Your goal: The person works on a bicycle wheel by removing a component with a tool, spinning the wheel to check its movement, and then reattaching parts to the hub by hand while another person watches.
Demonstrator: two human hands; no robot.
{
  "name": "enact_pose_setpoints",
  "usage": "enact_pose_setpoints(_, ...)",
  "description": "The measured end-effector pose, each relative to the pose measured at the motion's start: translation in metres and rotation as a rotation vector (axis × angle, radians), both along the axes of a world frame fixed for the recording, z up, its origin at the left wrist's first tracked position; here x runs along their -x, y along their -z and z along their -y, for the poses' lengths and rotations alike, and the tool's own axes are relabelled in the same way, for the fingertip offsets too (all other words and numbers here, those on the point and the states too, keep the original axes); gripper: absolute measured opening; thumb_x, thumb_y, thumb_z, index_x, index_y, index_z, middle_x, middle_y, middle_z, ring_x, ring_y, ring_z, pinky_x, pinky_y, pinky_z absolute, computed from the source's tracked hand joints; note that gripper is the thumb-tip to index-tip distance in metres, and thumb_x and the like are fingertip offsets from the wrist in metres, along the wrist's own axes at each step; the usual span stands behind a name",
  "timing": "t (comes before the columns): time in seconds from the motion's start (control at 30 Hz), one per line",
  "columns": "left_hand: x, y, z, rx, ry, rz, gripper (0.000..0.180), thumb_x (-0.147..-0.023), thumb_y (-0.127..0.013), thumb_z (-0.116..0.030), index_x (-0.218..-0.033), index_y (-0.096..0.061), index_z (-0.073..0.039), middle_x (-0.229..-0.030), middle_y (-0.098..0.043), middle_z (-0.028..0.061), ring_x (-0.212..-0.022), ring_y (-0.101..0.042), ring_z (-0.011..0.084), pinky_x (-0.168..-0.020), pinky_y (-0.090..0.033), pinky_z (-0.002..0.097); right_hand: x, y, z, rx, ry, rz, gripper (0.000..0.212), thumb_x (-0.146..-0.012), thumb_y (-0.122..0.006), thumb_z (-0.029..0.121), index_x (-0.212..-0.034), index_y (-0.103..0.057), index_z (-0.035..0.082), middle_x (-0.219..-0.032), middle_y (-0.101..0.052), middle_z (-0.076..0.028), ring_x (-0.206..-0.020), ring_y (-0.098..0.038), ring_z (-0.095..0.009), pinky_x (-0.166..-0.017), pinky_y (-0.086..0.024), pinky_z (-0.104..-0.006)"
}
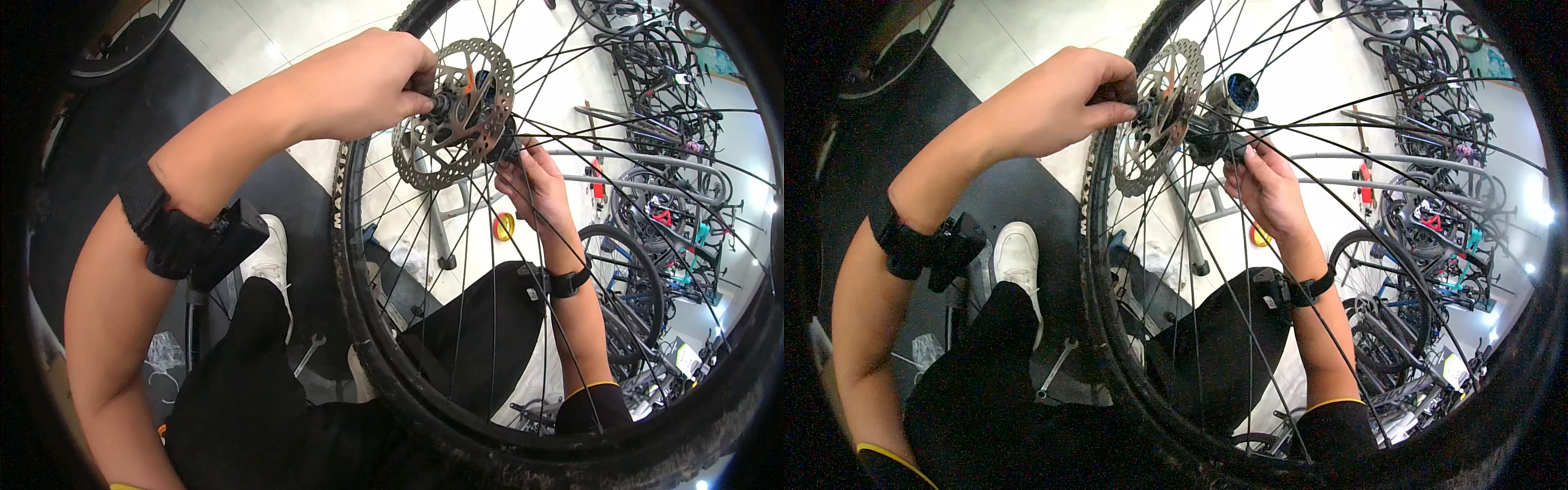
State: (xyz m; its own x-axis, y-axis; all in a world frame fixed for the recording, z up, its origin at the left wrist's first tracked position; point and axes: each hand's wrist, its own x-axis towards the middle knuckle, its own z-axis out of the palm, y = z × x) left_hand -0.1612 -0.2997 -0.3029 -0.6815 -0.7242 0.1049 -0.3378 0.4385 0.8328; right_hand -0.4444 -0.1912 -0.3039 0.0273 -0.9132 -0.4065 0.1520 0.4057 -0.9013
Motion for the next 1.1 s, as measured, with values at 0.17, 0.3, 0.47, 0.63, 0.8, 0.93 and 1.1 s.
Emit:
enact_pose_setpoints(0.17,0.0,0.005,-0.004,0.076,-0.007,0.013,0.013,-0.085,-0.065,-0.007,-0.089,-0.06,0.005,-0.075,-0.063,0.0176,-0.067,-0.06,0.0267,-0.065,-0.047,0.0362,0.004,-0.004,0.004,-0.12,0.004,-0.059,0.024,-0.102,-0.04,0.024,-0.104,-0.052,0.004,-0.083,-0.055,-0.005,-0.068,-0.046,-0.013,-0.061,-0.039,-0.0256)
enact_pose_setpoints(0.3,0.003,0.002,-0.007,0.084,-0.005,-0.004,0.012,-0.085,-0.065,-0.003,-0.09,-0.06,0.006,-0.078,-0.064,0.0184,-0.071,-0.063,0.0286,-0.067,-0.049,0.0358,0.001,-0.008,0.003,-0.198,0.029,-0.042,0.022,-0.099,-0.037,0.022,-0.093,-0.051,0.006,-0.075,-0.045,-0.002,-0.063,-0.038,-0.01,-0.053,-0.031,-0.0246)
enact_pose_setpoints(0.47,0.003,0.008,-0.006,0.151,0.005,-0.056,0.013,-0.082,-0.066,-0.003,-0.09,-0.059,0.005,-0.078,-0.063,0.0194,-0.07,-0.062,0.0309,-0.067,-0.049,0.0364,0.012,-0.005,0.003,-0.198,-0.026,0.135,0.022,-0.101,-0.041,0.023,-0.096,-0.054,0.006,-0.08,-0.053,-0.003,-0.066,-0.042,-0.011,-0.059,-0.037,-0.025)
enact_pose_setpoints(0.63,0.001,0.016,-0.004,0.288,0.019,-0.096,0.013,-0.081,-0.067,-0.002,-0.09,-0.059,0.004,-0.08,-0.063,0.0199,-0.072,-0.062,0.0328,-0.067,-0.049,0.0373,0.005,-0.011,0.002,-0.158,-0.022,0.102,0.018,-0.101,-0.044,0.02,-0.106,-0.053,0.005,-0.085,-0.05,-0.002,-0.076,-0.046,-0.014,-0.073,-0.042,-0.0309)
enact_pose_setpoints(0.8,-0.002,0.01,-0.002,0.263,0.09,-0.219,0.015,-0.083,-0.067,-0.005,-0.092,-0.06,0.004,-0.076,-0.063,0.0173,-0.069,-0.063,0.0269,-0.066,-0.049,0.0364,0.016,0.0,0.0,-0.02,-0.082,0.157,0.02,-0.1,-0.044,0.015,-0.115,-0.05,0.002,-0.091,-0.053,-0.006,-0.079,-0.047,-0.016,-0.075,-0.042,-0.0318)
enact_pose_setpoints(0.93,-0.002,0.001,-0.004,0.035,0.052,-0.151,0.017,-0.086,-0.066,-0.008,-0.093,-0.06,0.006,-0.074,-0.062,0.0146,-0.069,-0.062,0.0197,-0.066,-0.05,0.0335,0.007,0.001,-0.001,0.075,-0.023,0.023,0.024,-0.1,-0.045,0.012,-0.12,-0.048,0.0,-0.093,-0.054,-0.007,-0.08,-0.048,-0.017,-0.075,-0.042,-0.0326)
enact_pose_setpoints(1.1,-0.001,0.004,-0.001,0.01,0.035,0.036,0.02,-0.089,-0.064,-0.012,-0.093,-0.062,0.008,-0.075,-0.063,0.0116,-0.069,-0.059,0.0157,-0.068,-0.049,0.0291,0.011,-0.002,0.002,0.04,0.005,0.0,0.025,-0.101,-0.044,0.015,-0.12,-0.049,0.0,-0.095,-0.056,-0.008,-0.081,-0.051,-0.018,-0.074,-0.043,-0.0327)
